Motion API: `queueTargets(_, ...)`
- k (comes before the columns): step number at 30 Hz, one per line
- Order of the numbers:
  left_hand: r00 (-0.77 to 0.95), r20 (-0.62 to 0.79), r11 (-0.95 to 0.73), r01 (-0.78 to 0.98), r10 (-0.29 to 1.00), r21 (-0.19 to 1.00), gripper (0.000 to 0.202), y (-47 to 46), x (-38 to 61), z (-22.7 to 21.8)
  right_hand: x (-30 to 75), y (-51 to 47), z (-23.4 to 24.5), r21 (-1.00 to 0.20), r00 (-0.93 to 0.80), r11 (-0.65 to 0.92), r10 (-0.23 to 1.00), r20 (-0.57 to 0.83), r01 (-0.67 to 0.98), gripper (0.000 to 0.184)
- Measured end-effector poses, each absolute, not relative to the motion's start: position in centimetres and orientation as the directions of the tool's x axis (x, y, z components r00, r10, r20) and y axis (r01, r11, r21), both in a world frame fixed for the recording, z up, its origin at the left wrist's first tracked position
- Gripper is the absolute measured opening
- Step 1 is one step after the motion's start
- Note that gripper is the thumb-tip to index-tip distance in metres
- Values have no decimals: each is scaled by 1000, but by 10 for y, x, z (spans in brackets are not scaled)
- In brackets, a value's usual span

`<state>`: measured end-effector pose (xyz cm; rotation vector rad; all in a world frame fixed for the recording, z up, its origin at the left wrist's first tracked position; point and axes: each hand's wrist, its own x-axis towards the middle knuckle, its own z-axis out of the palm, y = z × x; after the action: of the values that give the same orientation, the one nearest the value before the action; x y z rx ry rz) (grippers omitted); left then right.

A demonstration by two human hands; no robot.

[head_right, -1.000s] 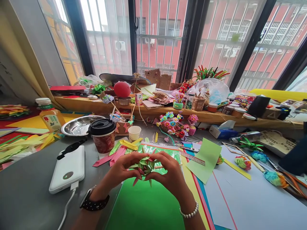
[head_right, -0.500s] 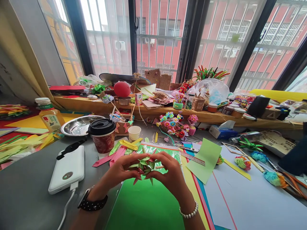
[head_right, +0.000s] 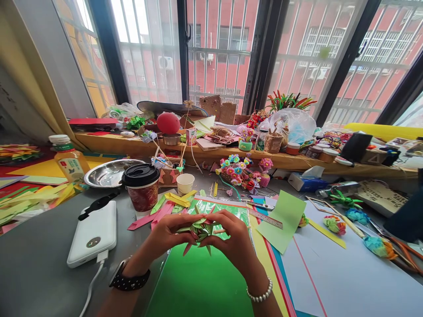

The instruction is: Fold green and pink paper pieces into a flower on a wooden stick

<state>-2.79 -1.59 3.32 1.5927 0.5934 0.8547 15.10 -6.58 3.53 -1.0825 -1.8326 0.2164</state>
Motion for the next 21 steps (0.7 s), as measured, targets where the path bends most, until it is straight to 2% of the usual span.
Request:
queueTargets(8,601,197,-147,-132,775,980,40,-16,-28,34,150,-64,31,-576,-123,585,754,645,571,31)
queueTargets(13,579,197,-84,-215,791,973,43,-14,-31,35,155,-63,27,-603,-34,553,752,658,575,47)
queueTargets(17,597,208,-52,-267,775,962,43,-11,-34,34,162,-64,29,-596,-11,537,748,663,597,29)
queueTargets(21,648,192,3,-287,737,958,49,-9,-34,32,165,-63,31,-552,-56,592,710,702,587,15)
